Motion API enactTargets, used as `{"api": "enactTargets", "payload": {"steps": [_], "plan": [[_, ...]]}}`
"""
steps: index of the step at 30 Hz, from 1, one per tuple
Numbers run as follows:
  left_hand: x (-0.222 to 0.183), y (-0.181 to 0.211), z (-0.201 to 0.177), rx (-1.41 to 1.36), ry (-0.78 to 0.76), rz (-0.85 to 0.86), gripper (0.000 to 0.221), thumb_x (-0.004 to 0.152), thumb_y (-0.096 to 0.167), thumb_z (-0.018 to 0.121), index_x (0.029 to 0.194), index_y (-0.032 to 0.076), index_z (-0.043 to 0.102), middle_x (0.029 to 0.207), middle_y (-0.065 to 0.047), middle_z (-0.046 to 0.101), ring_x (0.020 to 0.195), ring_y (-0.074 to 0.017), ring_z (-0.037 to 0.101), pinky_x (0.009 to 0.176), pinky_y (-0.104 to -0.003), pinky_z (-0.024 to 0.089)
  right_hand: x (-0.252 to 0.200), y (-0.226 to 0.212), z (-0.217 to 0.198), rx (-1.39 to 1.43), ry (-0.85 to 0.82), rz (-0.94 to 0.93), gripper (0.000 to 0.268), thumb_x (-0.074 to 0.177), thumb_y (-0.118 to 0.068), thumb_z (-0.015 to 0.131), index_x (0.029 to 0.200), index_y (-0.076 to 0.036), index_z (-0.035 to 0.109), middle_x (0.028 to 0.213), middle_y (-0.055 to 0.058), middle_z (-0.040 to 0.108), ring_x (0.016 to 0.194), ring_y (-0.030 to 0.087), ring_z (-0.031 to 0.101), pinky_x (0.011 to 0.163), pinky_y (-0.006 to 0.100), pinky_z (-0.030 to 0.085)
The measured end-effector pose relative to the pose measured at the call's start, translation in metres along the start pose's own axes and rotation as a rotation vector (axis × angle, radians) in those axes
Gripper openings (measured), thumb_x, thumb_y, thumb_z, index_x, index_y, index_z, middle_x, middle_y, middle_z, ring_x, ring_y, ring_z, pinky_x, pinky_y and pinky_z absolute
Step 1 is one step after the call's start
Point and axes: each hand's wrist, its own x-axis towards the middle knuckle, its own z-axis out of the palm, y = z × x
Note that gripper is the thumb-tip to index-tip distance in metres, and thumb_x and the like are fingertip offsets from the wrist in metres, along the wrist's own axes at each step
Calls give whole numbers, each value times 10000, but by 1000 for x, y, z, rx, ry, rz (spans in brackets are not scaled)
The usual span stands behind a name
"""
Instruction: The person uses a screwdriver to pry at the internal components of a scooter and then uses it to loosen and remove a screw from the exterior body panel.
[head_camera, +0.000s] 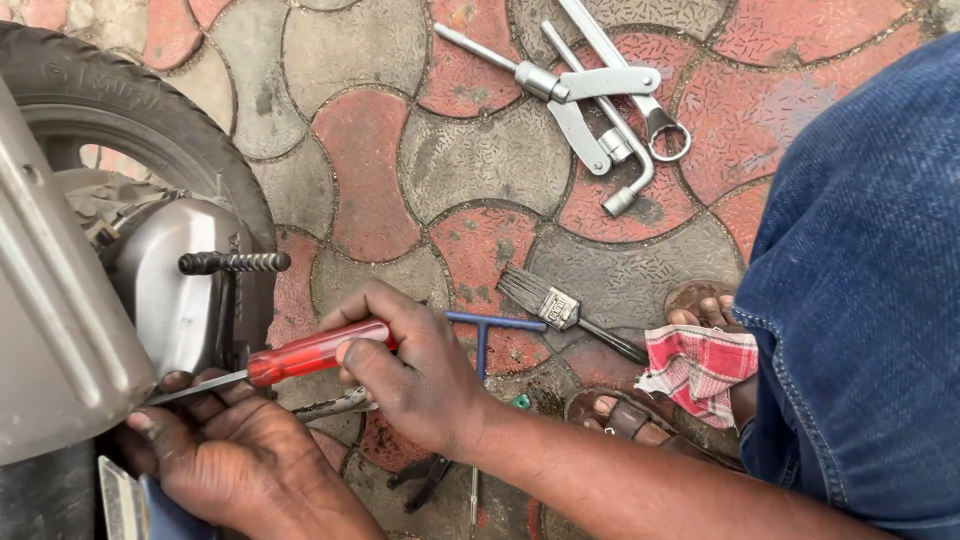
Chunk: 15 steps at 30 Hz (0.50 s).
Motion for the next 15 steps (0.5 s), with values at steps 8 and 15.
{"api": "enactTargets", "payload": {"steps": [8, 15], "plan": [[12, -10, -29, -35, -27, -65, 372, 1017, 121, 784, 1334, 52, 601, 1232, -107, 658, 1090, -224, 651, 1012, -397, 629, -12, -8, -3, -178, 25, -126, 321, 956, -290, 571, 1134, -38, 658, 867, 50, 712, 804, 118, 699, 764, 303, 569], [0, 0, -18, -113, -75, -90, 363, 921, 165, 776, 1239, 93, 617, 1204, -92, 698, 1110, -218, 688, 1010, -370, 630, -18, -1, -1, -169, 101, -169, 377, 985, -380, 560, 1094, -43, 688, 877, 74, 712, 825, 174, 711, 760, 317, 573]]}}
